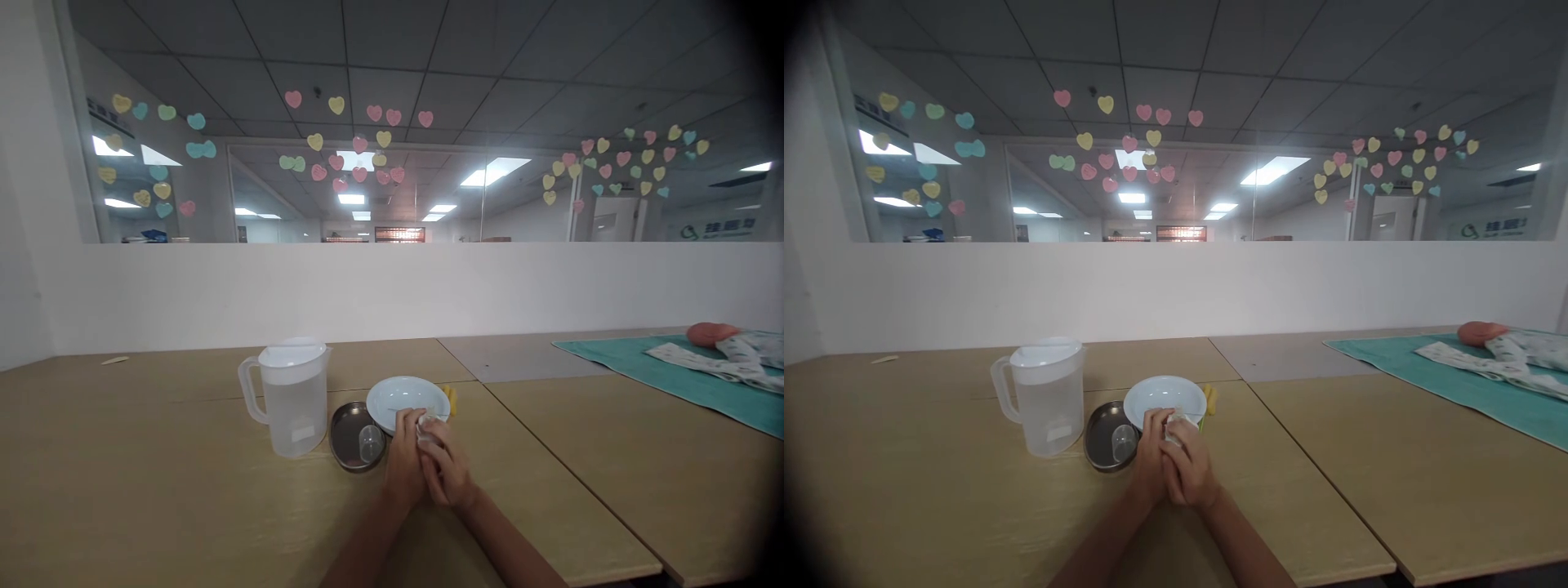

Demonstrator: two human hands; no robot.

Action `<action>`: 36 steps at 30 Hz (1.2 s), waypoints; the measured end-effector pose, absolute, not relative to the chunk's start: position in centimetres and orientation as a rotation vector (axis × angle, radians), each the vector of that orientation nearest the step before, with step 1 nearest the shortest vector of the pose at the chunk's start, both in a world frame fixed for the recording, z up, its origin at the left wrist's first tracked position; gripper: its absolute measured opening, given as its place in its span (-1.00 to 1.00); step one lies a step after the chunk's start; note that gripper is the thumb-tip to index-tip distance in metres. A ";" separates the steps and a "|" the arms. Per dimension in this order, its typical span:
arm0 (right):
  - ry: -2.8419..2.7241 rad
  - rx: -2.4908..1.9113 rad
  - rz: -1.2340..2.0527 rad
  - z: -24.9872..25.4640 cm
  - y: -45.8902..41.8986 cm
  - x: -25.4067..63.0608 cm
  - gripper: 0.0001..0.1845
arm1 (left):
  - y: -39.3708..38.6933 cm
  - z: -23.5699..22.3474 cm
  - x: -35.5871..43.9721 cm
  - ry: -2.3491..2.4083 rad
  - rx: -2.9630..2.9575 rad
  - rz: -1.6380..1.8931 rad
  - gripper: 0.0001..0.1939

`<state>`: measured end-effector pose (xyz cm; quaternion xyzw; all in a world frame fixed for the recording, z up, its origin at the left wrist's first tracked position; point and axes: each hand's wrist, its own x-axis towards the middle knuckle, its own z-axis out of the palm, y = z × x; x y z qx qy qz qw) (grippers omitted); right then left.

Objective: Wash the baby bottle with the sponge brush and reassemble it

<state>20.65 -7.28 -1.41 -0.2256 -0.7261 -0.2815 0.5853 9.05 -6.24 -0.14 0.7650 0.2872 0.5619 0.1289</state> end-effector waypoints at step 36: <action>-1.572 -0.757 0.020 -1.0 -6.2 21.4 -0.60 | -6.2 0.2 8.1 0.972 2.320 1.443 -0.28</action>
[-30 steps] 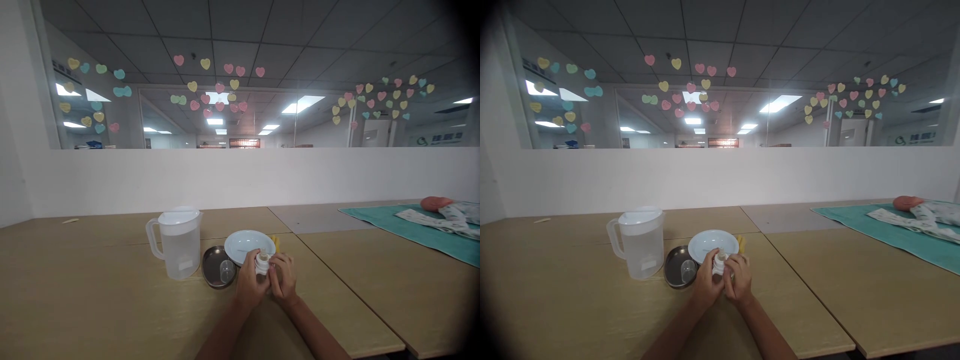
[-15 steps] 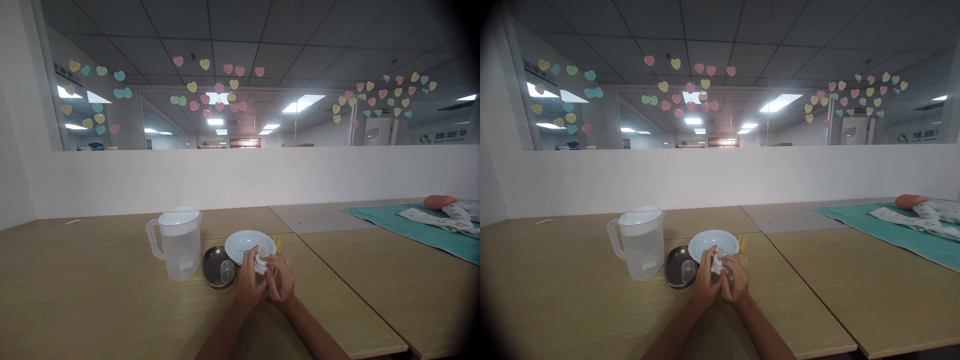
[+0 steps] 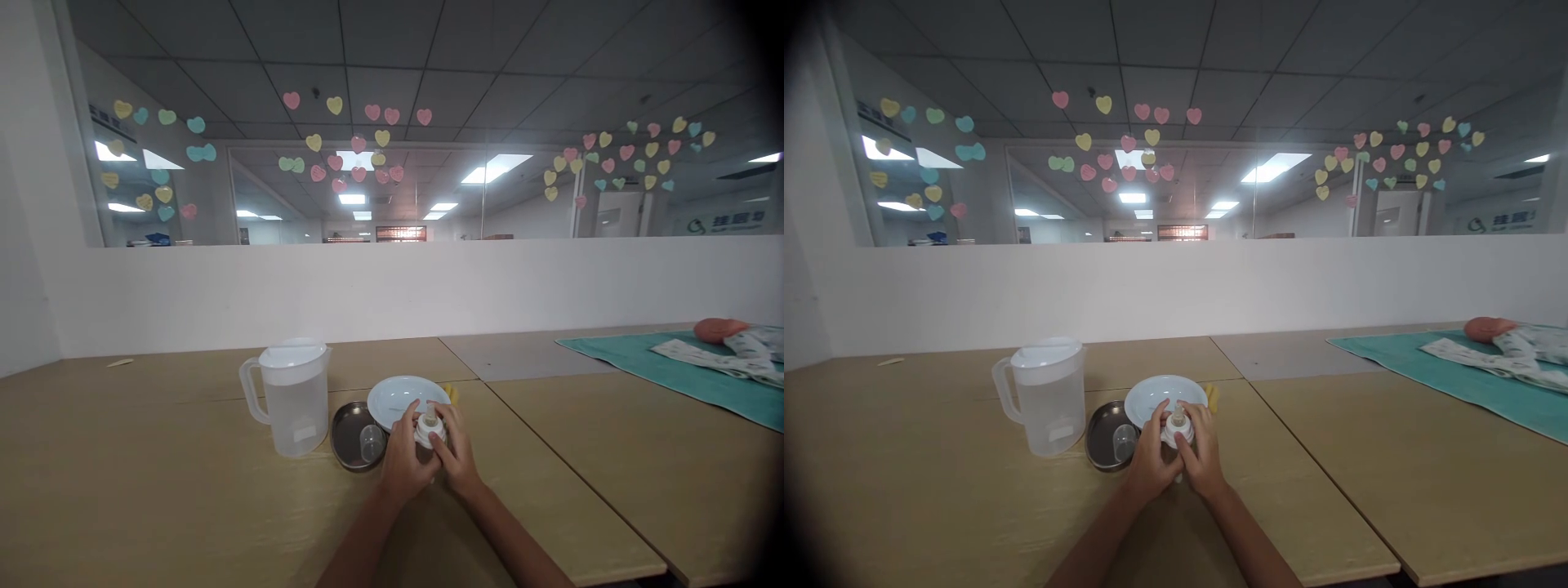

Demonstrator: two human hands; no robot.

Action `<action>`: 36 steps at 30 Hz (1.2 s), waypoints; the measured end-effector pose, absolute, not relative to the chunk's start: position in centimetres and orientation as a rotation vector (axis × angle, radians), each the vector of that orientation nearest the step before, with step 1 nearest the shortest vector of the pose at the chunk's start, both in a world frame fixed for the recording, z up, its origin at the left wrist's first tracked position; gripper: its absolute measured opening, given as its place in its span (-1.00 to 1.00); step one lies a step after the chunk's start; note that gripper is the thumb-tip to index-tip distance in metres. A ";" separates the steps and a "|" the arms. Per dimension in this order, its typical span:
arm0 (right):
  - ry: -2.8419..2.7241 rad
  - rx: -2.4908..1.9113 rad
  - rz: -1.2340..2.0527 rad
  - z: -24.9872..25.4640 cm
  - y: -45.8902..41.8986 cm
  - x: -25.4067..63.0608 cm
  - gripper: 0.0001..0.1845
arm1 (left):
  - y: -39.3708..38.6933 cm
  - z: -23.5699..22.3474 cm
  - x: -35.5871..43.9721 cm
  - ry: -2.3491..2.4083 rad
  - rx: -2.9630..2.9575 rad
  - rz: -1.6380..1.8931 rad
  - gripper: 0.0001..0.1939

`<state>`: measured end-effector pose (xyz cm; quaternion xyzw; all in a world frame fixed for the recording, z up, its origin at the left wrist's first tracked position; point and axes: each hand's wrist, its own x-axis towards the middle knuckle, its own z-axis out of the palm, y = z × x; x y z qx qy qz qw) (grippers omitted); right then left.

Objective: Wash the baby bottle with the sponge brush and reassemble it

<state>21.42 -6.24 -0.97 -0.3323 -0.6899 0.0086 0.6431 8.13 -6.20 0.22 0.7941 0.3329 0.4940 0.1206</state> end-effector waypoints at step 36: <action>-1.559 -0.836 0.090 -1.0 -5.9 21.5 -0.73 | -6.2 1.0 7.5 0.852 2.465 1.389 -0.49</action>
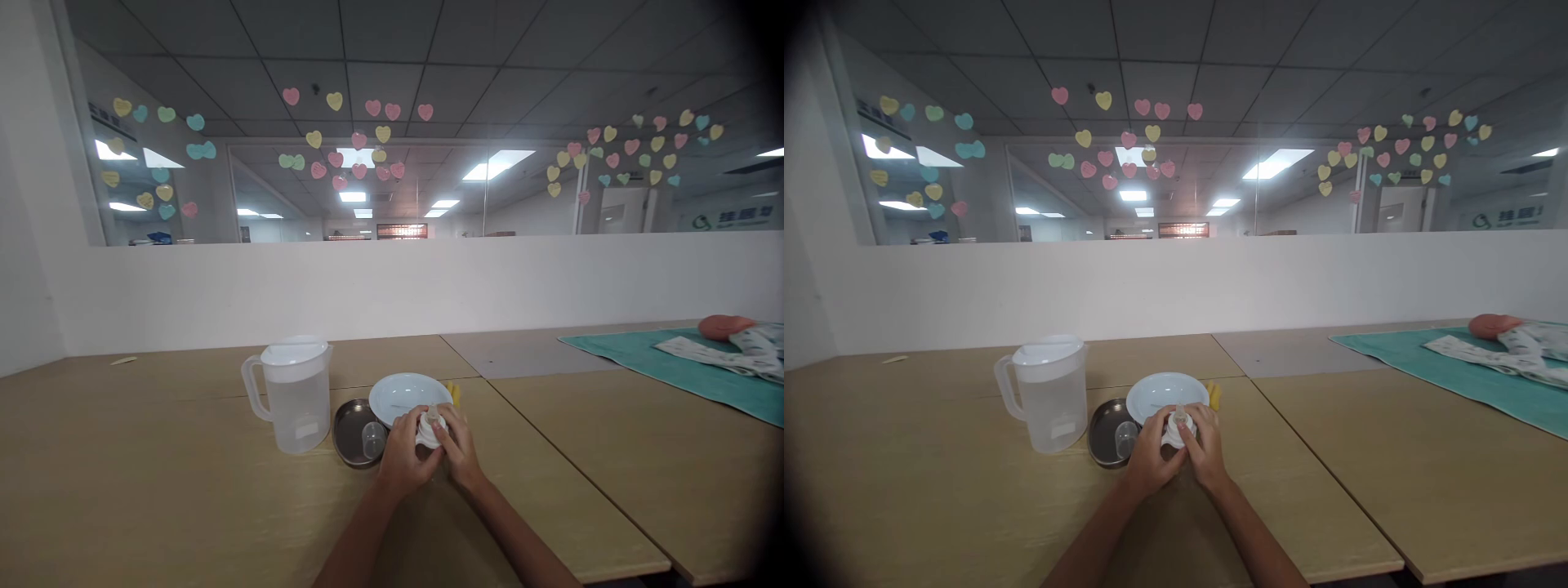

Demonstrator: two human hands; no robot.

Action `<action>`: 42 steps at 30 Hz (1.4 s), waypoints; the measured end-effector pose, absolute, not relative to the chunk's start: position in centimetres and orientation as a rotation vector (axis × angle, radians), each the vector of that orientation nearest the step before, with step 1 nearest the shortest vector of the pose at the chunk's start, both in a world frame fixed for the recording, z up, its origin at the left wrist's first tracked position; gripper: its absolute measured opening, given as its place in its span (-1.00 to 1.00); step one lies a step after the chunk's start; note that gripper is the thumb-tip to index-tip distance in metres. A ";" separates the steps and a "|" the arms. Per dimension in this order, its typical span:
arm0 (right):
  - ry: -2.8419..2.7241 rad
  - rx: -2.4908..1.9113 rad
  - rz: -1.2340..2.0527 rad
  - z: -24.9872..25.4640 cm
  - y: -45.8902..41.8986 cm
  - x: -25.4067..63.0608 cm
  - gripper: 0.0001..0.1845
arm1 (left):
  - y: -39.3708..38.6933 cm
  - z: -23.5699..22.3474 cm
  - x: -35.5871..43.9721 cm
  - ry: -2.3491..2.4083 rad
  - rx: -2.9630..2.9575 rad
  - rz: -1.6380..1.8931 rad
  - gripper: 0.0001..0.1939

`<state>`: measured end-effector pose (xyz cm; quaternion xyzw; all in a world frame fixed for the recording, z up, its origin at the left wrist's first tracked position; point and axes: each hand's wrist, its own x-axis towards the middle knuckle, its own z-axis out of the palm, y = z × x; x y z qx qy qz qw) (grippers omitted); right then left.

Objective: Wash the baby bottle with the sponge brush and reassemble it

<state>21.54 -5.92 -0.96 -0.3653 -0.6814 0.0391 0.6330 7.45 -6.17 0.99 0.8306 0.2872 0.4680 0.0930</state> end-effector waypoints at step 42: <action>-1.623 -0.911 -0.035 -1.7 -5.9 21.0 -0.70 | -3.0 1.1 4.2 2.015 1.703 1.605 -0.79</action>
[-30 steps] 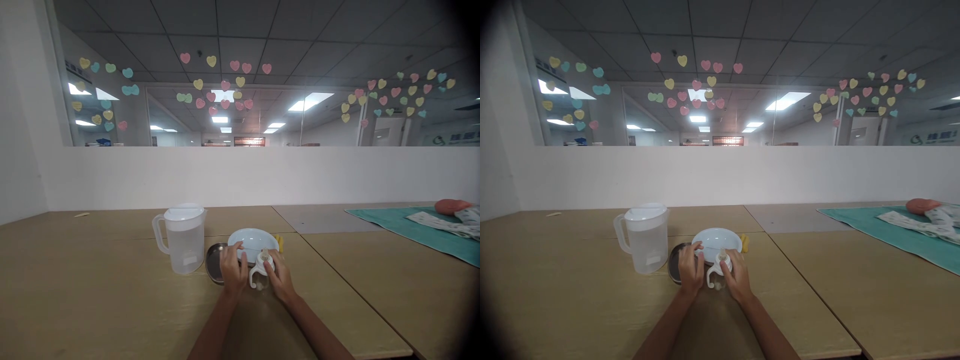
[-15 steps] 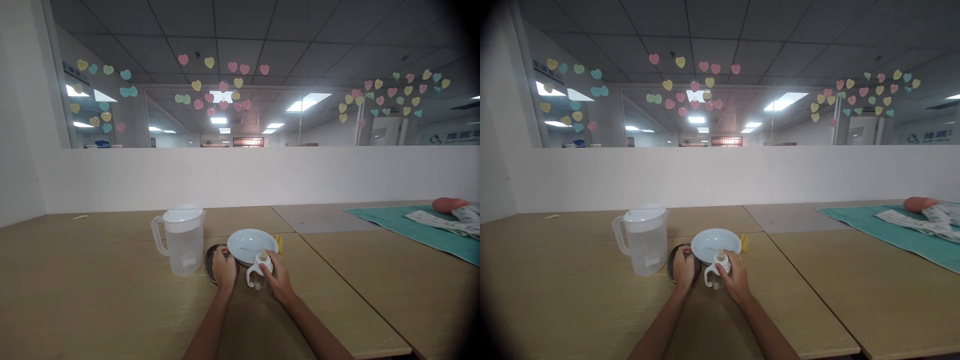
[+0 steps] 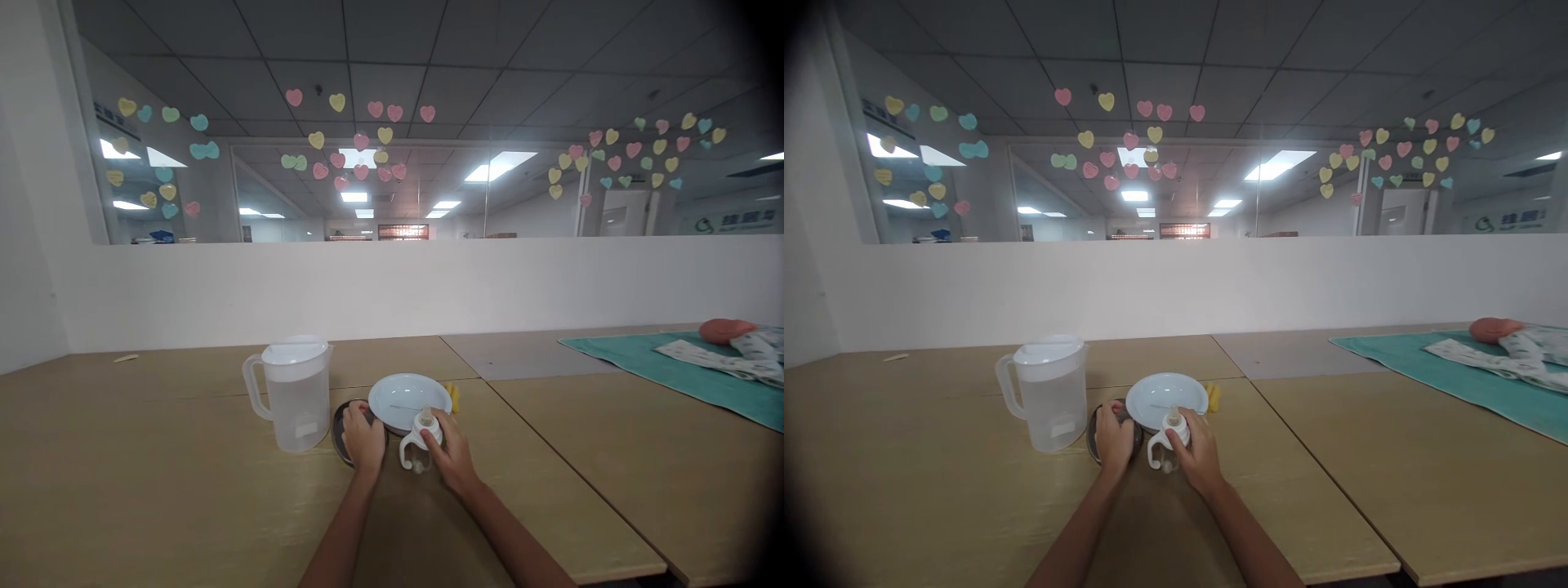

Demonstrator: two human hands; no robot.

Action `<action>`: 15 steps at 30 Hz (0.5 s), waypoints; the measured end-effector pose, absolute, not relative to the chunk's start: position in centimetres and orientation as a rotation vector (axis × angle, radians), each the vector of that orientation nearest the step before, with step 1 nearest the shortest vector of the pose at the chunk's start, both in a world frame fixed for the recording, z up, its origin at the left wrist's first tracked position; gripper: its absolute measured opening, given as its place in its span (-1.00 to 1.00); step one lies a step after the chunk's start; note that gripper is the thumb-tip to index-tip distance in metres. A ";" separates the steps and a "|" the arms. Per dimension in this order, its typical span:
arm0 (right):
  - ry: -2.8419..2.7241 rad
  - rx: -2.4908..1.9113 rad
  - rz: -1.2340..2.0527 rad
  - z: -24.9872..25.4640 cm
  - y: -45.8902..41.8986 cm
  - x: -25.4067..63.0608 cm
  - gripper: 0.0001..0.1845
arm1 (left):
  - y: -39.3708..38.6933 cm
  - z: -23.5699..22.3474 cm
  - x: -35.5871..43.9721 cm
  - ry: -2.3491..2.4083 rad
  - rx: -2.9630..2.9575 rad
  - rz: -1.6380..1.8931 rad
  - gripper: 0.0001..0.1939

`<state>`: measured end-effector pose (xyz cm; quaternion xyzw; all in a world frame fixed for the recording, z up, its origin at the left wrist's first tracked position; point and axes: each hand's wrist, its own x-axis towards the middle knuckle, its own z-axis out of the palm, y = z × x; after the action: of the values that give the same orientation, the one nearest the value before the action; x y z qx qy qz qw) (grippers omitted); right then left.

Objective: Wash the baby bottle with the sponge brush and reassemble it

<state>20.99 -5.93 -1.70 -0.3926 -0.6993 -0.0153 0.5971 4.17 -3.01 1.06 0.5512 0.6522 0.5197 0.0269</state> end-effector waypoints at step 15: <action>-1.622 -0.897 -0.054 -1.3 -6.2 20.8 -0.70 | -5.5 2.1 6.2 0.711 2.440 2.394 -0.84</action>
<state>20.78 -6.17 -1.27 -0.3871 -0.6997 -0.0232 0.6000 6.20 -5.46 2.08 0.6881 0.2007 0.6753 -0.1740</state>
